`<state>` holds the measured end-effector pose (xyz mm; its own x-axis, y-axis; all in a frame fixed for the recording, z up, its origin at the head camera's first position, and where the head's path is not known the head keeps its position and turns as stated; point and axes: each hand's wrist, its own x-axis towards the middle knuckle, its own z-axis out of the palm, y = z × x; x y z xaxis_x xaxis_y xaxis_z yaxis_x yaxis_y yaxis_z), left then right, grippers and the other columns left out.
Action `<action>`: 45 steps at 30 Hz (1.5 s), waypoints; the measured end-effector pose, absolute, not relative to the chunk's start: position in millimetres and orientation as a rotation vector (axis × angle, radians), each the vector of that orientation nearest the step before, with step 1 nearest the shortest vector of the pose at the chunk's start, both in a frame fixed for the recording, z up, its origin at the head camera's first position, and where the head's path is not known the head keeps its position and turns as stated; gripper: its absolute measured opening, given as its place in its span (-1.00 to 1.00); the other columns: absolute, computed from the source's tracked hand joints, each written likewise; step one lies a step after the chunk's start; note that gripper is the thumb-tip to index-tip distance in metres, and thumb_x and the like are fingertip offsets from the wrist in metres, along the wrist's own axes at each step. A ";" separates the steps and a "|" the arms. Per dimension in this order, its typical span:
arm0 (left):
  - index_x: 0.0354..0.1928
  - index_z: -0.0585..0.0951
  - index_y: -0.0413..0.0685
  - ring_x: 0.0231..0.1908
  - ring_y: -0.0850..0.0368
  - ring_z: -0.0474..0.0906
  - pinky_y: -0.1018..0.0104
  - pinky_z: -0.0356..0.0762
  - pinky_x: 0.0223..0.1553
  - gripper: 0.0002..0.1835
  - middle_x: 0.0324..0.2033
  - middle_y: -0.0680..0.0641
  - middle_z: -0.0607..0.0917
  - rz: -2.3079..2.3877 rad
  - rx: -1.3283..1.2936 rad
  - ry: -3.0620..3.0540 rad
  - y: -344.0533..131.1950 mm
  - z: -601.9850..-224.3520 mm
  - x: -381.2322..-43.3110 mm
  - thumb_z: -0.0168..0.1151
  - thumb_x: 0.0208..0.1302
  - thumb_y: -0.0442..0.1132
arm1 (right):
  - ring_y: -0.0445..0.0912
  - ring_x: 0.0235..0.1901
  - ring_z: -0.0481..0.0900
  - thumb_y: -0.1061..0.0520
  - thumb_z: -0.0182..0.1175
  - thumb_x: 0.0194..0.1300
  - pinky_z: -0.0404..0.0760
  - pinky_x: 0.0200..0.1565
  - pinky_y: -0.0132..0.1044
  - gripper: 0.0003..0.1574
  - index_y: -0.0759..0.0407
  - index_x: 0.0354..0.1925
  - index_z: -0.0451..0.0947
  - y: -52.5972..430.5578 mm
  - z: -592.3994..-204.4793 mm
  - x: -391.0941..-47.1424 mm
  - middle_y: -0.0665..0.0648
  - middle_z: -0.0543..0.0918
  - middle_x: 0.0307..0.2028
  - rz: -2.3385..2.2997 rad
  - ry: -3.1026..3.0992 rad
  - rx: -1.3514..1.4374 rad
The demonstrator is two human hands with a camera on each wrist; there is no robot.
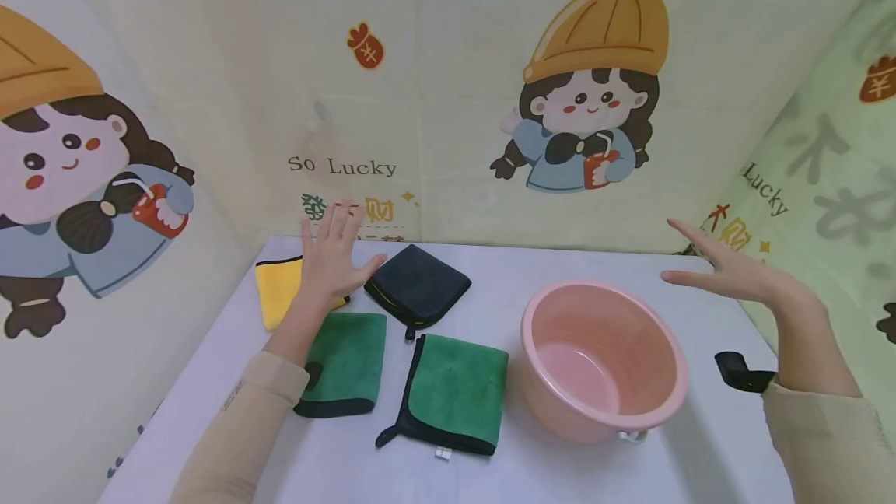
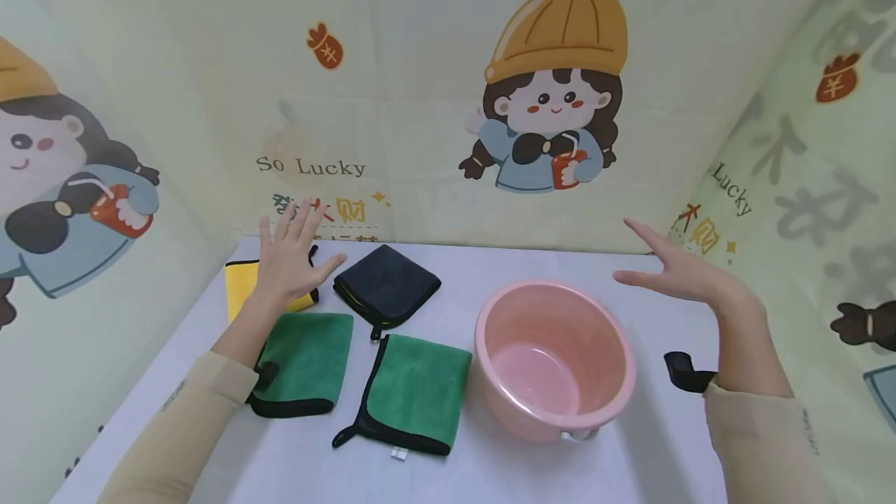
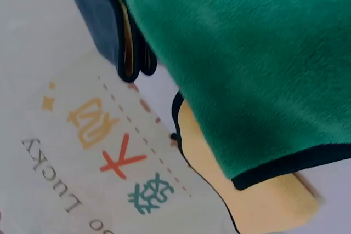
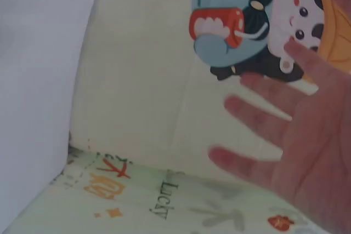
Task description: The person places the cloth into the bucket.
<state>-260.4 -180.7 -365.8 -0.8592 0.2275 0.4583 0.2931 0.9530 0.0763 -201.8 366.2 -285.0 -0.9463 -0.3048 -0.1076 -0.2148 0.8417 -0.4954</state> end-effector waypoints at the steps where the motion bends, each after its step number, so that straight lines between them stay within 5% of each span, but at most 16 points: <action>1: 0.41 -0.02 0.05 0.39 -0.04 -0.29 -0.16 -0.51 0.26 -0.07 0.42 -0.05 -0.10 -0.221 -0.404 -2.608 -178.9 -367.5 -259.1 0.03 0.08 0.29 | 0.37 0.31 -0.22 -0.04 0.12 0.25 0.03 -0.01 0.43 0.07 -0.18 0.42 -0.39 369.0 -285.0 -196.5 0.31 -0.24 0.40 -0.790 2.804 -0.420; 4: 0.39 0.08 0.02 0.37 -0.07 -0.13 -0.17 -0.40 0.27 -0.12 0.38 -0.09 0.05 -0.262 -0.501 -2.493 -173.2 -375.6 -255.2 -0.04 0.08 0.31 | 0.33 0.28 -0.05 0.04 0.09 0.29 0.20 -0.03 0.34 0.01 -0.25 0.41 -0.38 376.2 -289.3 -180.8 0.33 -0.12 0.38 -0.873 2.754 -0.448; 7: 0.35 0.16 0.02 0.32 -0.11 0.02 -0.20 -0.29 0.26 -0.15 0.33 -0.13 0.18 -0.287 -0.597 -2.403 -165.6 -385.5 -250.7 -0.21 0.13 0.41 | -0.07 0.24 0.21 0.10 0.03 0.33 0.43 -0.05 0.05 -0.05 -0.24 0.42 -0.34 382.3 -298.3 -167.1 0.32 0.04 0.33 -0.949 2.721 -0.458; 11: 0.32 0.19 0.04 0.25 -0.15 0.15 -0.25 -0.15 0.23 -0.14 0.26 -0.15 0.28 -0.298 -0.706 -2.335 -153.8 -399.7 -242.8 -0.39 0.15 0.46 | -0.51 0.04 0.32 0.24 -0.07 0.37 0.54 -0.17 -0.30 -0.15 -0.11 0.43 -0.26 389.5 -313.6 -152.0 -0.01 0.23 0.24 -1.178 2.614 -0.502; 14: 0.31 0.21 0.03 0.21 -0.16 0.21 -0.27 -0.05 0.19 -0.17 0.24 -0.15 0.33 -0.295 -0.781 -2.308 -145.2 -409.7 -235.0 -0.38 0.17 0.44 | -0.43 0.04 0.40 0.36 -0.16 0.37 0.57 -0.16 -0.30 -0.21 0.05 0.42 -0.23 393.0 -326.3 -143.1 -0.19 0.31 0.15 -1.373 2.487 -0.571; 27: 0.27 0.30 0.01 0.17 -0.11 0.28 -0.21 0.10 0.15 -0.24 0.22 -0.12 0.36 -0.281 -1.048 -2.288 -122.3 -444.0 -193.3 -0.24 0.19 0.37 | -0.16 -0.03 0.55 0.43 -0.20 0.34 0.57 -0.15 -0.13 -0.31 0.17 0.38 -0.06 387.3 -363.6 -119.5 -0.11 0.45 0.09 -1.678 2.237 -0.551; 31: 0.26 0.32 0.01 0.16 -0.11 0.29 -0.20 0.12 0.13 -0.26 0.21 -0.12 0.38 -0.290 -1.120 -2.294 -118.6 -453.7 -179.8 -0.09 0.13 0.32 | -0.20 -0.04 0.54 0.42 -0.18 0.34 0.58 -0.16 -0.15 -0.34 0.11 0.36 0.05 382.6 -369.9 -116.0 -0.09 0.47 0.05 -1.729 2.219 -0.491; 38: 0.30 0.26 0.04 0.21 -0.09 0.25 -0.23 0.13 0.12 -0.23 0.23 -0.12 0.36 -0.249 -1.264 -2.328 -116.4 -471.5 -162.8 -0.26 0.19 0.37 | -0.21 -0.09 0.55 0.41 -0.18 0.34 0.59 -0.18 -0.18 -0.38 0.10 0.33 0.14 374.2 -373.3 -114.4 -0.09 0.50 0.00 -1.769 2.215 -0.464; 45: 0.34 0.20 0.11 0.27 -0.08 0.19 -0.20 0.05 0.19 -0.20 0.29 -0.06 0.29 -0.165 -1.423 -2.441 -116.9 -479.4 -151.4 -0.06 0.12 0.34 | -0.23 -0.11 0.56 0.40 -0.16 0.34 0.59 -0.18 -0.21 -0.39 0.10 0.32 0.17 369.0 -371.6 -114.1 -0.13 0.51 0.00 -1.793 2.203 -0.453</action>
<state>-151.4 -116.9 -479.4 -0.4585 0.8284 0.3217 0.8643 0.5000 -0.0557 -114.1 369.0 -371.6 -0.9164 -0.4003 -0.0079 -0.0735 0.1876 -0.9795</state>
